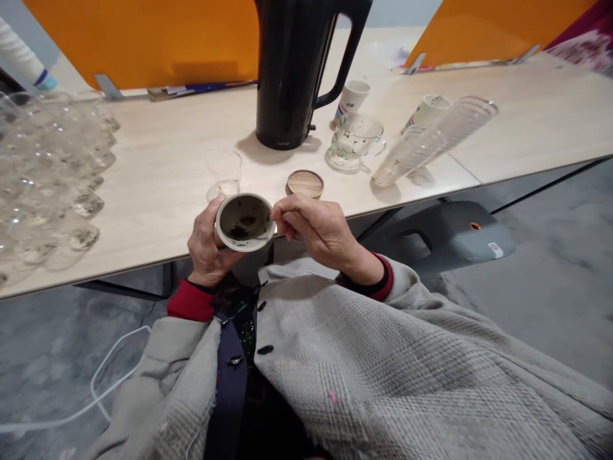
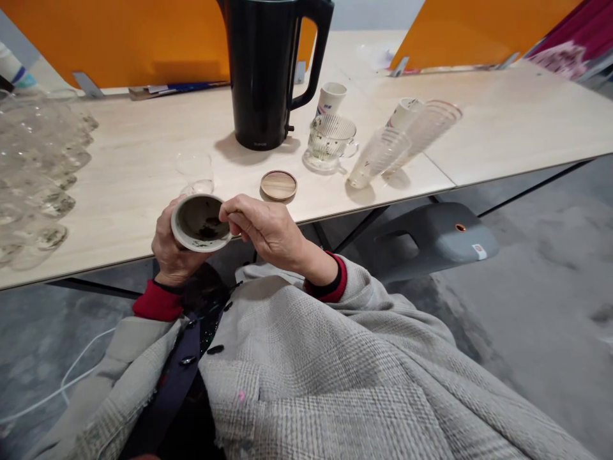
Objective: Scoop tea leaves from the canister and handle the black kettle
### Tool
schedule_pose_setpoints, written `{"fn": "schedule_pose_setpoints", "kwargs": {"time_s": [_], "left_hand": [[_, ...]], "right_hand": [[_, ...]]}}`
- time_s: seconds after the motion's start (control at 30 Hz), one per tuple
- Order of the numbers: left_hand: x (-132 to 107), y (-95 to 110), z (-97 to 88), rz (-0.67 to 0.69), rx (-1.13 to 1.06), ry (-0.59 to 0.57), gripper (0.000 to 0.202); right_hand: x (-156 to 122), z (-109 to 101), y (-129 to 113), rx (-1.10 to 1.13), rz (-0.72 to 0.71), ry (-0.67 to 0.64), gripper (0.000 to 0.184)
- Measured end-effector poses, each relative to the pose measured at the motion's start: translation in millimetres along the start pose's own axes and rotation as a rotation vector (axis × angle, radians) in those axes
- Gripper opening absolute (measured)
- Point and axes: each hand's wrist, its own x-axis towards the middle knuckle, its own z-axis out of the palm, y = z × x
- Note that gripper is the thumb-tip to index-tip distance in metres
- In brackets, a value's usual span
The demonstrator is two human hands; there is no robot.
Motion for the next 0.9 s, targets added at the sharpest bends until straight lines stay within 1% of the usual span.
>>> {"fn": "schedule_pose_setpoints", "kwargs": {"time_s": [0.07,0.17,0.23,0.33,0.4,0.47,0.53,0.63,0.73,0.8,0.9], "left_hand": [[1,1,-1.9,-0.006,0.014,-0.016,0.105],[2,2,-5.3,-0.070,0.053,-0.090,0.102],[3,3,-6.7,-0.084,0.046,-0.114,0.101],[4,3,-7.0,-0.077,0.007,-0.098,0.101],[4,3,-6.4,-0.074,0.026,-0.091,0.102],[4,3,-5.4,-0.063,0.068,-0.086,0.102],[3,3,-4.4,-0.034,0.073,-0.056,0.103],[4,5,-3.1,0.025,0.040,0.004,0.103],[4,8,-2.2,0.050,0.039,0.049,0.103],[3,8,-1.5,0.024,0.041,0.067,0.105],[1,9,-0.5,-0.070,0.036,0.053,0.107]], "right_hand": [[-1,1,0,-0.033,-0.025,-0.034,0.027],[-2,4,1,-0.065,-0.055,-0.089,0.026],[-1,5,1,-0.072,-0.070,-0.110,0.026],[-1,5,0,-0.061,-0.088,-0.109,0.026],[-1,6,-1,-0.030,-0.073,-0.097,0.028],[-2,6,-2,0.035,-0.014,-0.075,0.032],[-2,7,-1,0.129,0.080,-0.028,0.036],[-2,9,4,0.284,0.228,0.095,0.041],[-1,9,12,0.419,0.325,0.215,0.045],[0,9,18,0.488,0.368,0.263,0.046],[1,9,27,0.579,0.433,0.297,0.046]]}}
